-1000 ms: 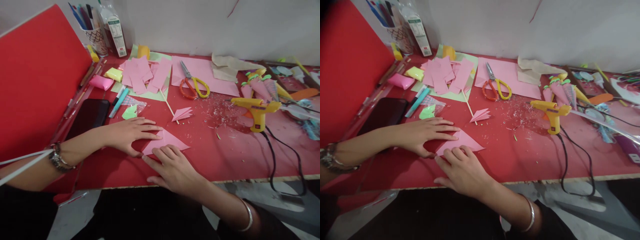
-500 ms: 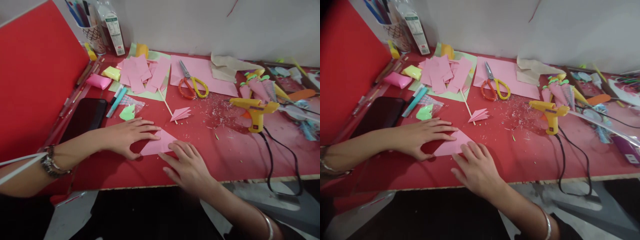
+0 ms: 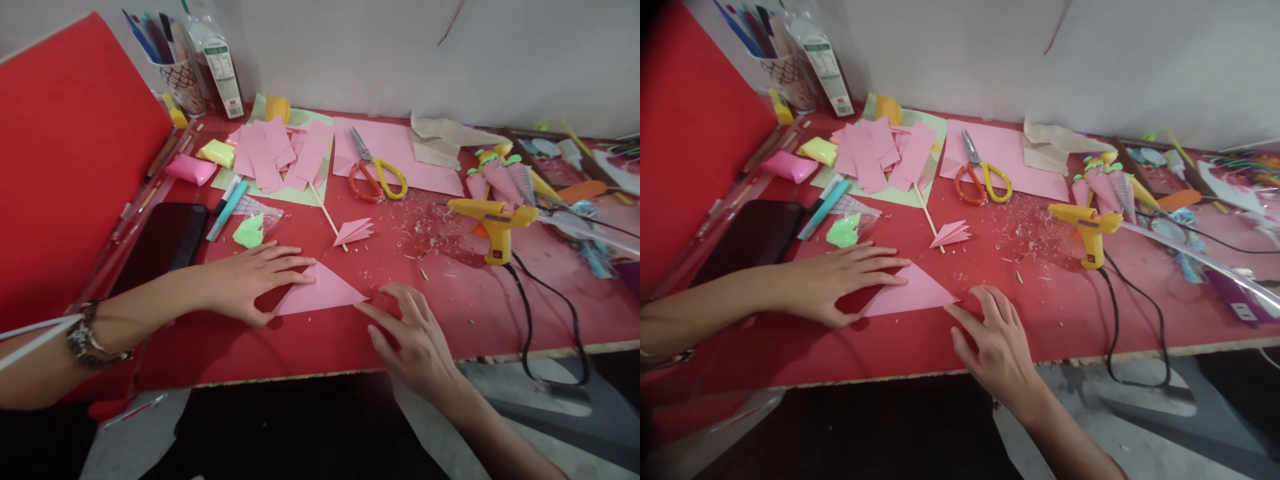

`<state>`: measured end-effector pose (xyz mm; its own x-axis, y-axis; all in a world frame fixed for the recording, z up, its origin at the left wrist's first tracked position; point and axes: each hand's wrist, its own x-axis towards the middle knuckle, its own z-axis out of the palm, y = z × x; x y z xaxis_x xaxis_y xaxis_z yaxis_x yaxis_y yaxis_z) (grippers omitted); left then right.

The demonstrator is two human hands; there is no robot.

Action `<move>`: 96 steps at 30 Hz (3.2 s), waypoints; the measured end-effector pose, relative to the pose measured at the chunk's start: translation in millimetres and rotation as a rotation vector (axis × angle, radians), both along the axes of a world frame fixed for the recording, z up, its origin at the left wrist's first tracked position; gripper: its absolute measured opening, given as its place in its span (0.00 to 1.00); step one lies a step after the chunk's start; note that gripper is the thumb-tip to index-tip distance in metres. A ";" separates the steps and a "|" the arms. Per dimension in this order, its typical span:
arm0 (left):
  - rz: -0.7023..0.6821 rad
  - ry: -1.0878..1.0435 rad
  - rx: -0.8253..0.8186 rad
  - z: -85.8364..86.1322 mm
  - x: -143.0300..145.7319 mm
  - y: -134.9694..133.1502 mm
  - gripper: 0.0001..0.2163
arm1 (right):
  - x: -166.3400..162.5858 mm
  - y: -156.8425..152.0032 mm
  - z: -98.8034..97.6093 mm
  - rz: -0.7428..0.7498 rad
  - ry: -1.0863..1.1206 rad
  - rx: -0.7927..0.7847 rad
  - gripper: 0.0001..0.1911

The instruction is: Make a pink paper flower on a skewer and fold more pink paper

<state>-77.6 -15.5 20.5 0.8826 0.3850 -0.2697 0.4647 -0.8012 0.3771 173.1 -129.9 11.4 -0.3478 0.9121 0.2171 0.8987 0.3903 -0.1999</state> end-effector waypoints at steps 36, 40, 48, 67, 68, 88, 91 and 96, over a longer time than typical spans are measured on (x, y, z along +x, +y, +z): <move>1.189 -0.142 0.025 4.5 -118.0 -61.1 0.23 | -24.8 29.9 -3.9 0.130 -0.028 -0.130 0.16; 1.195 -0.152 0.078 -2.9 -118.8 -59.8 0.23 | -25.1 29.9 -3.8 0.134 -0.032 -0.120 0.16; 1.166 -0.190 0.180 -13.9 -121.1 -61.5 0.23 | -20.9 37.8 -0.1 0.139 -0.006 -0.233 0.21; 0.572 -0.273 0.475 5.9 -26.0 -57.5 0.21 | -30.2 57.0 2.4 0.118 0.365 -0.453 0.29; 0.470 -0.265 0.480 5.5 -13.7 -58.7 0.22 | -30.7 58.1 4.0 0.096 0.414 -0.489 0.29; 0.218 -0.163 0.597 31.5 35.3 -46.4 0.08 | -23.3 62.1 60.6 0.322 0.085 -0.004 0.10; 0.255 -0.146 0.436 36.3 36.5 -48.4 0.11 | -37.7 54.4 53.2 0.413 0.001 0.144 0.13; 0.261 -0.126 0.320 39.1 35.8 -52.0 0.12 | -47.1 53.2 37.5 0.434 0.036 0.304 0.13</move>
